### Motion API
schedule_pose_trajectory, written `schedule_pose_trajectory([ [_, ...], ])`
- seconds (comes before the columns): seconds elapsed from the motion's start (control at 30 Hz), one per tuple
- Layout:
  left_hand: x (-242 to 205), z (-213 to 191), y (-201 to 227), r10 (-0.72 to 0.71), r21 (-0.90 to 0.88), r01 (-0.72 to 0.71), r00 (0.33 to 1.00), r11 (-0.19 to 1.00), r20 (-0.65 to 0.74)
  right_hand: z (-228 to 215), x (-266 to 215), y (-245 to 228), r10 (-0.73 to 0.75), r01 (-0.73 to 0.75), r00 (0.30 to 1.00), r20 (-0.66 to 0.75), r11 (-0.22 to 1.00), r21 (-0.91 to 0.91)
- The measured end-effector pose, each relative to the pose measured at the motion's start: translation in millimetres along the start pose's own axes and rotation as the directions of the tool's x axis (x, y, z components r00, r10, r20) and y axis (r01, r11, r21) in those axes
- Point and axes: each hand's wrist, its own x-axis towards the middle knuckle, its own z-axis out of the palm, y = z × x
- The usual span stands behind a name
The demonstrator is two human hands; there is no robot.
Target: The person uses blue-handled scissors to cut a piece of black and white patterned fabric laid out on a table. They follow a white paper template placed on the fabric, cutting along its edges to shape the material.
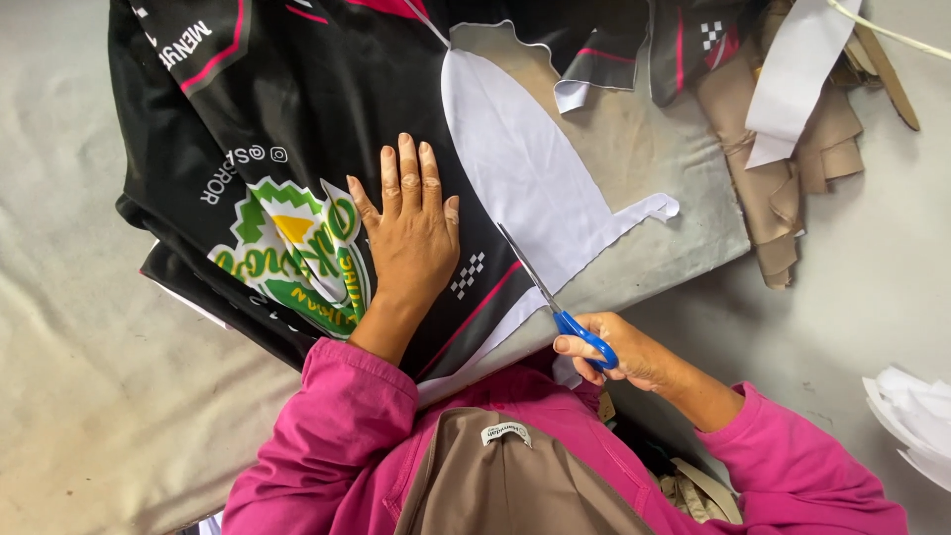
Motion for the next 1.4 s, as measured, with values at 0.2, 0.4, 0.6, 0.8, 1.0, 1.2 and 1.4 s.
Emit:
schedule_pose_trajectory([
  [0.2,1.1,-5.0,1.4,-0.009,-0.005,0.009,0.999,1.000,0.038,-1.3,0.5,1.3,0.001,0.000,1.000,-0.009,1.000,0.015],
  [0.4,1.6,-5.3,1.4,-0.016,-0.009,0.017,0.998,1.000,0.060,-1.6,0.4,-4.5,-0.003,0.003,1.000,-0.008,1.000,-0.007],
  [0.6,1.1,-3.5,-0.7,0.011,0.008,-0.011,0.999,1.000,0.031,0.9,0.1,-10.0,0.007,-0.007,1.000,0.012,1.000,-0.003],
  [0.8,0.7,-4.3,0.2,-0.010,-0.027,0.011,0.999,1.000,0.048,9.2,-1.7,-27.4,0.005,-0.005,1.000,0.008,1.000,0.006],
  [1.0,0.7,-2.5,-0.6,-0.014,-0.029,0.016,0.999,0.999,0.051,7.2,0.9,-23.3,0.004,-0.004,1.000,0.015,1.000,-0.001],
  [1.2,0.7,-3.9,0.0,-0.017,-0.034,0.019,0.998,0.999,0.062,11.0,0.0,-27.4,0.001,-0.001,1.000,0.005,1.000,-0.008],
  [1.4,0.3,-1.2,-1.4,-0.010,-0.043,0.012,0.999,0.999,0.049,19.4,1.3,-44.6,-0.016,0.016,1.000,0.006,1.000,0.013],
])
